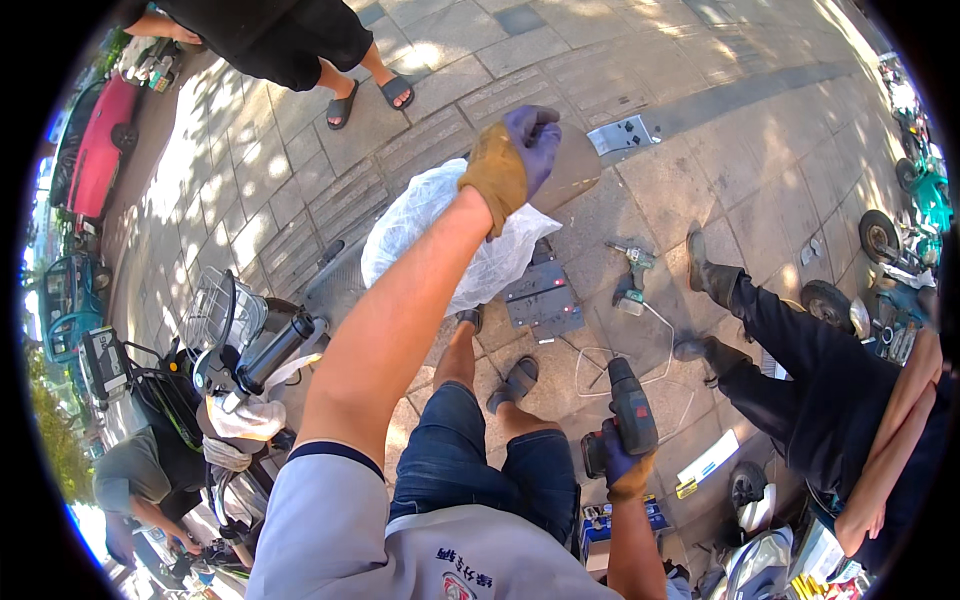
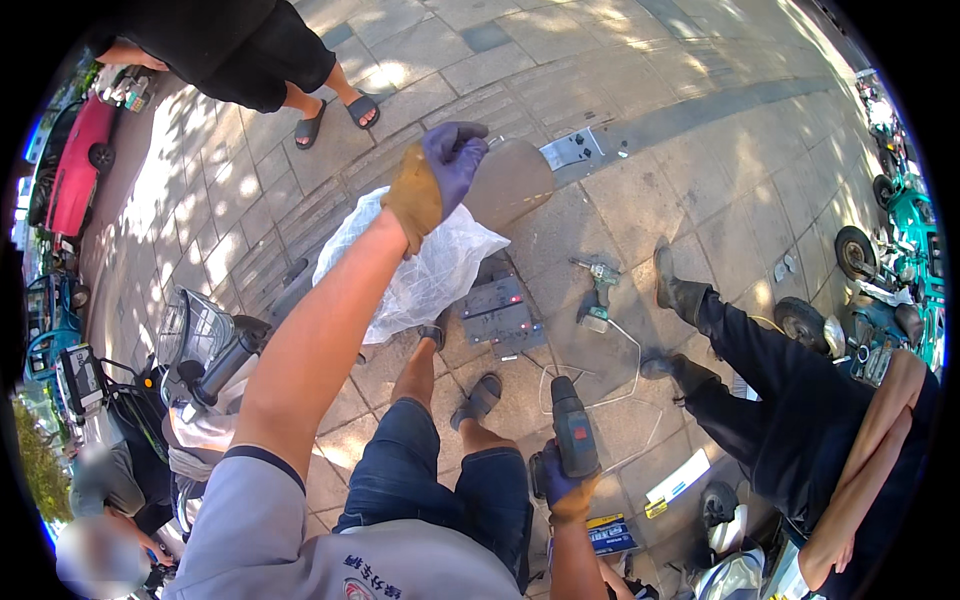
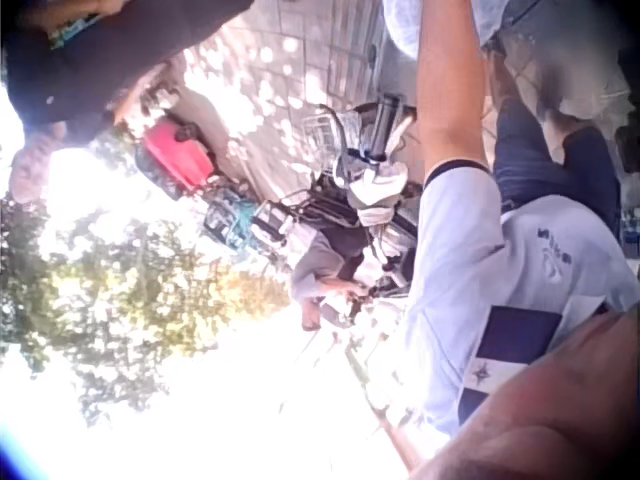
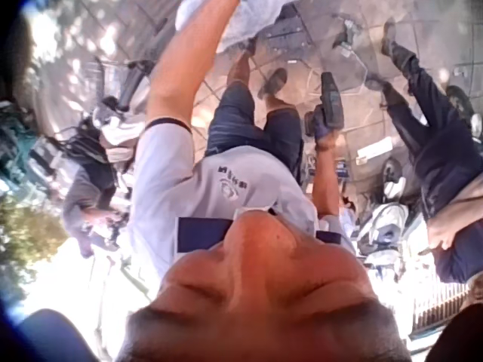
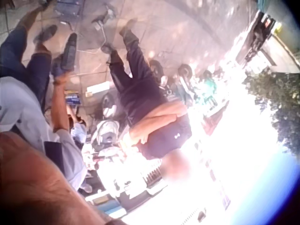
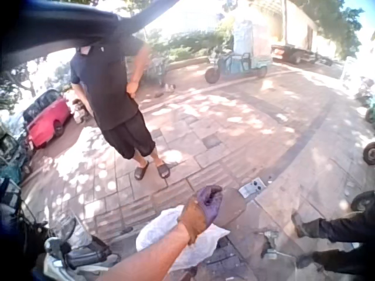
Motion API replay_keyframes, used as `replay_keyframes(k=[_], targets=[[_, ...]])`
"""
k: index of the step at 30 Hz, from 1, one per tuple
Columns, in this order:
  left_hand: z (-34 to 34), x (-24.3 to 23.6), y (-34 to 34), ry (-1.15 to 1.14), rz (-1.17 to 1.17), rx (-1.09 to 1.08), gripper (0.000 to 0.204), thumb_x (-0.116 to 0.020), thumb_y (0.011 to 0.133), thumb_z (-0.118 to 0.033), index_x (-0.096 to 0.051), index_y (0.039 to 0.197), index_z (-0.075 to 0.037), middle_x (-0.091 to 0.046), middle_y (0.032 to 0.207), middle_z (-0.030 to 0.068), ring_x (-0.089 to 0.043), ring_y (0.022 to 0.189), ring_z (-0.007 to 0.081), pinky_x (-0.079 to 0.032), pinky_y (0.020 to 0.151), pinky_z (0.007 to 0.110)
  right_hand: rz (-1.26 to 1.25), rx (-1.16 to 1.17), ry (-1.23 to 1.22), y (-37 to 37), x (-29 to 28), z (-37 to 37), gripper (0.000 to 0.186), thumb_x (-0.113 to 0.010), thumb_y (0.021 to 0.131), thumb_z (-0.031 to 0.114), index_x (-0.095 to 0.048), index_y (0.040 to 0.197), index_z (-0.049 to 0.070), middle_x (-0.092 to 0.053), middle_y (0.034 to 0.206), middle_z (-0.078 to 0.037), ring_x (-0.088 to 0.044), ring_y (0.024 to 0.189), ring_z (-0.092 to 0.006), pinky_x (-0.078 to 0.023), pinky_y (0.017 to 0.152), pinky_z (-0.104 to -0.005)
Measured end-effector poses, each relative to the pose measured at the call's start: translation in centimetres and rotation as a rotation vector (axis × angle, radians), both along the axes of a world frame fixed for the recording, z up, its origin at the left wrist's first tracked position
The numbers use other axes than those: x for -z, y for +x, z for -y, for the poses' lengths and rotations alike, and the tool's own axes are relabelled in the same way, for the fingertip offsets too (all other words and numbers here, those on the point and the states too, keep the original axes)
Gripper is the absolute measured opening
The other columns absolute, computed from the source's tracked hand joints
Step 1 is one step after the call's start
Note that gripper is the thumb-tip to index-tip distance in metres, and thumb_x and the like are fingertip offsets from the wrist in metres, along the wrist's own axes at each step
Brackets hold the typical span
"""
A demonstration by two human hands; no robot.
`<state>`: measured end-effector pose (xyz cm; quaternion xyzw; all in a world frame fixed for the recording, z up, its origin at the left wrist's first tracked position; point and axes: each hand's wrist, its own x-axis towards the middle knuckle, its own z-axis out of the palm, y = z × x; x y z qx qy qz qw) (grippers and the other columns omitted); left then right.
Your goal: The person sits on the sidewalk and uses a power drill to remove screws from the floorboard of a scooter. They then remove the floorboard and proceed to detach the handlebars from the scooter's stem.
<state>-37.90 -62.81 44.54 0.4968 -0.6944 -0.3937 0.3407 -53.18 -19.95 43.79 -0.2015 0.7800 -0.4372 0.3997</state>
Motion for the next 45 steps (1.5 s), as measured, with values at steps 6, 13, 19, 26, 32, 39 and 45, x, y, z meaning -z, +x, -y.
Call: replay_keyframes(k=[6,13,19,26,32,39,45], targets=[[-28.8,2.9,2.9,0.0,0.442,0.726,0.03,-0.066,0.094,-0.024,-0.065,0.12,-0.009,-0.071,0.108,0.0169,-0.069,0.102,0.0361,-0.054,0.088,0.047,0.011,-0.125,0.001,-0.3,0.3,-5.6,0.021,-0.078,0.087,0.006,-0.073,0.108,0.003,-0.074,0.095,-0.004,-0.067,0.083,-0.0135,-0.055,0.075,-0.0315],[-49.4,9.8,24.8,0.744,0.724,0.414,0.035,-0.063,0.095,-0.034,-0.07,0.12,-0.011,-0.074,0.108,0.019,-0.07,0.103,0.0389,-0.055,0.09,0.046,0.129,-0.108,0.152,1.6,1.3,-11.4,0.027,-0.073,0.088,-0.002,-0.073,0.114,0.003,-0.072,0.1,-0.002,-0.064,0.084,-0.0117,-0.053,0.071,-0.0304],[-61.1,12.3,43.3,1.224,0.944,-0.075,0.034,-0.059,0.093,-0.033,-0.075,0.115,-0.012,-0.072,0.12,0.0189,-0.067,0.115,0.0379,-0.053,0.1,0.043,-0.016,-0.254,0.237,4.2,6.0,-18.1,0.037,-0.072,0.085,-0.005,-0.071,0.121,0.002,-0.074,0.109,-0.006,-0.067,0.097,-0.0152,-0.053,0.086,-0.0307],[-74.1,14.6,52.9,1.083,0.688,-0.274,0.027,-0.067,0.093,-0.024,-0.075,0.107,-0.004,-0.076,0.104,0.0179,-0.073,0.098,0.0279,-0.057,0.086,0.037,-0.114,-0.51,0.173,10.2,9.3,-23.3,0.035,-0.074,0.087,-0.001,-0.071,0.121,0.002,-0.075,0.109,-0.005,-0.068,0.098,-0.0159,-0.053,0.087,-0.0327],[-77.1,9.3,58.3,1.026,-0.154,-0.982,0.036,-0.065,0.103,-0.026,-0.063,0.132,-0.005,-0.073,0.112,0.0073,-0.069,0.093,0.0163,-0.052,0.082,0.031,-0.275,-0.655,0.17,15.1,7.9,-24.4,0.03,-0.075,0.09,0.016,-0.073,0.115,0.0,-0.077,0.104,-0.014,-0.074,0.094,-0.0299,-0.056,0.088,-0.0383],[-71.0,-11.9,66.5,0.167,0.635,-0.838,0.046,-0.054,0.106,-0.031,-0.056,0.142,-0.002,-0.069,0.126,0.0119,-0.067,0.113,0.0249,-0.053,0.093,0.036,-0.349,-0.702,0.224,15.2,12.2,-26.5,0.043,-0.078,0.085,0.013,-0.068,0.125,0.001,-0.073,0.118,-0.017,-0.071,0.108,-0.0315,-0.054,0.093,-0.0393],[-65.7,-18.1,61.2,-0.025,0.999,-0.699,0.046,-0.047,0.107,-0.019,-0.051,0.147,0.003,-0.054,0.148,0.0233,-0.052,0.137,0.037,-0.041,0.112,0.044,-0.434,-0.697,0.298,15.4,19.6,-26.9,0.033,-0.076,0.088,0.011,-0.07,0.118,0.0,-0.074,0.112,-0.017,-0.071,0.105,-0.031,-0.053,0.094,-0.0386]])
